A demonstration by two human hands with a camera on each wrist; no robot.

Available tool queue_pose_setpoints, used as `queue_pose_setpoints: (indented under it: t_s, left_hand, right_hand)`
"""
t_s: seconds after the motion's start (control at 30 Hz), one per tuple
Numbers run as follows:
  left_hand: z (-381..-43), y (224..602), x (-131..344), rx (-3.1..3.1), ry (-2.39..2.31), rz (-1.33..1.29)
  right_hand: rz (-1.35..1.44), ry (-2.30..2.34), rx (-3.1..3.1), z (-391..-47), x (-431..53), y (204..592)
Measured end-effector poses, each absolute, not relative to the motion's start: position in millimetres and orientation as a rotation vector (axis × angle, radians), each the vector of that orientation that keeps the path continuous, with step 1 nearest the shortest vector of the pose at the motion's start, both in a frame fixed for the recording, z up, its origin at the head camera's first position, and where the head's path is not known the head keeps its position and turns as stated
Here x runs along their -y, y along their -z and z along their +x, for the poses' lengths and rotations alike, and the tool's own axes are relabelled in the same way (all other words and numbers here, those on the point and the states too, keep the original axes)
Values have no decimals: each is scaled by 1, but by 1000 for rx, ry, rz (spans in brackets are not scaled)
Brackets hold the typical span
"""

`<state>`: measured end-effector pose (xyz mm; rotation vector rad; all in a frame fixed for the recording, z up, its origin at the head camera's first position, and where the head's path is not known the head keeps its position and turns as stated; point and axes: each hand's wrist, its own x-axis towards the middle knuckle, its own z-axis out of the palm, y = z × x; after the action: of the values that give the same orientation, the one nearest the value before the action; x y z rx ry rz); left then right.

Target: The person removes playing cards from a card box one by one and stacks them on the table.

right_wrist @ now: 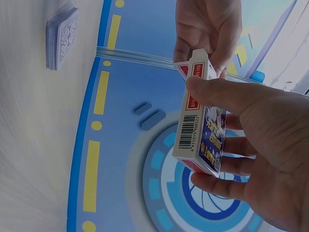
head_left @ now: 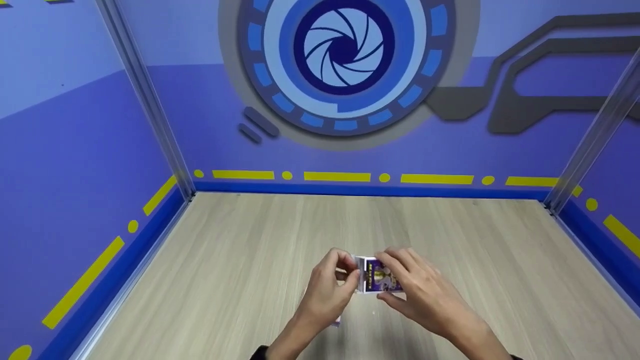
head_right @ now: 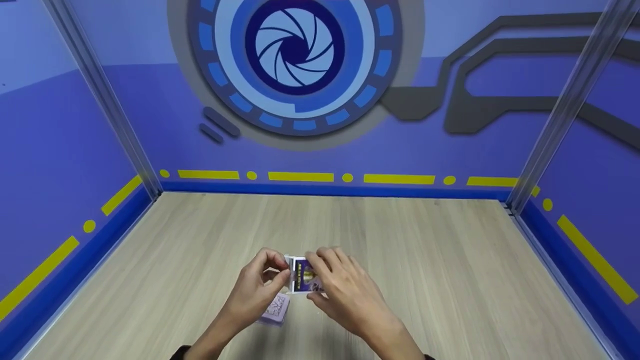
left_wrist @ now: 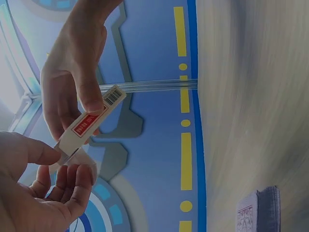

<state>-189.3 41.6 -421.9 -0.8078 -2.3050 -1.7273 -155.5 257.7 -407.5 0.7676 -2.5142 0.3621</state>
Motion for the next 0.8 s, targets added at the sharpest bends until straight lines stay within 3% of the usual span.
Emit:
queue_pose_setpoints:
  t_s: [0.8]
  left_hand:
    - [-194, 429, -41, 2346, 1878, -722]
  right_hand:
    - [763, -334, 2537, -158, -258, 410]
